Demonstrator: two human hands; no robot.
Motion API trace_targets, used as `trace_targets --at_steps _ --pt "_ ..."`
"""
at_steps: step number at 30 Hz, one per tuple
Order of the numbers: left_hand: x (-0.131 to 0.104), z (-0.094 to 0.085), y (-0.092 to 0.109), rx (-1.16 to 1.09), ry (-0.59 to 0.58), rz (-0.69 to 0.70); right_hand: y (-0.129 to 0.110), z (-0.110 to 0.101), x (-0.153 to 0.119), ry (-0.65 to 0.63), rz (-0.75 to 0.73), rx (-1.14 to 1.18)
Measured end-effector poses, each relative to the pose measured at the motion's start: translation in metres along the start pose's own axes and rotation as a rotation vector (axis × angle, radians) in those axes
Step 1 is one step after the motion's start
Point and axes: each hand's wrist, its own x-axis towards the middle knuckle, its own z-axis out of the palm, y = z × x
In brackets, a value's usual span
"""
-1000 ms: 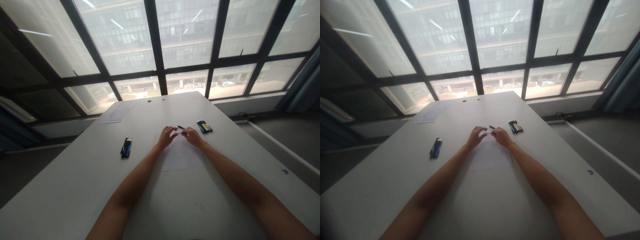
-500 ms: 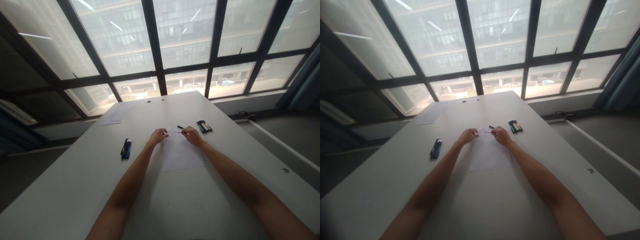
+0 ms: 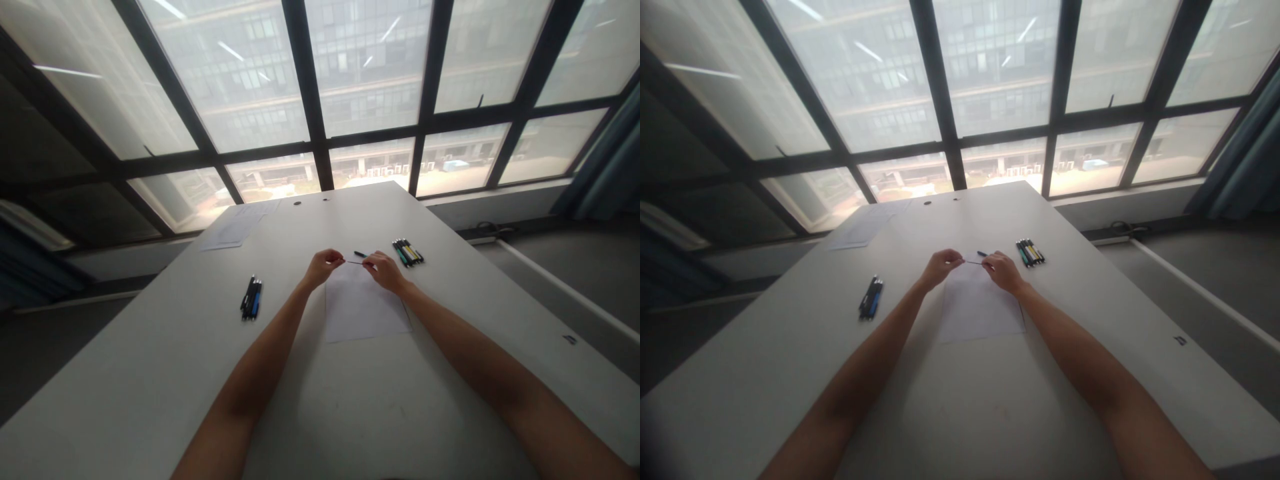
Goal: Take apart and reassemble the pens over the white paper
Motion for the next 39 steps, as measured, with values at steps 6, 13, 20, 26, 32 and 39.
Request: trace_targets --at_steps 6,13,20,26,32,39 --pt "-0.004 0.005 0.003 0.007 -0.041 0.010 0.000 0.001 0.000 0.009 -0.005 -0.008" --pt "-0.005 0.007 0.002 0.050 -0.058 0.025 -0.002 -0.002 0.001 0.000 -0.017 -0.008" --pt "-0.006 0.012 0.001 0.163 -0.019 0.034 -0.004 -0.003 0.001 -0.001 -0.030 -0.026" --pt "-0.008 0.017 0.004 0.161 -0.056 0.035 -0.005 -0.003 0.002 -0.006 -0.054 -0.033" --pt "-0.013 0.022 0.000 0.178 -0.009 0.070 -0.004 -0.003 0.001 -0.011 -0.053 -0.038" --pt "-0.019 0.029 -0.010 0.289 -0.006 0.127 -0.002 -0.002 -0.001 -0.044 -0.041 -0.022"
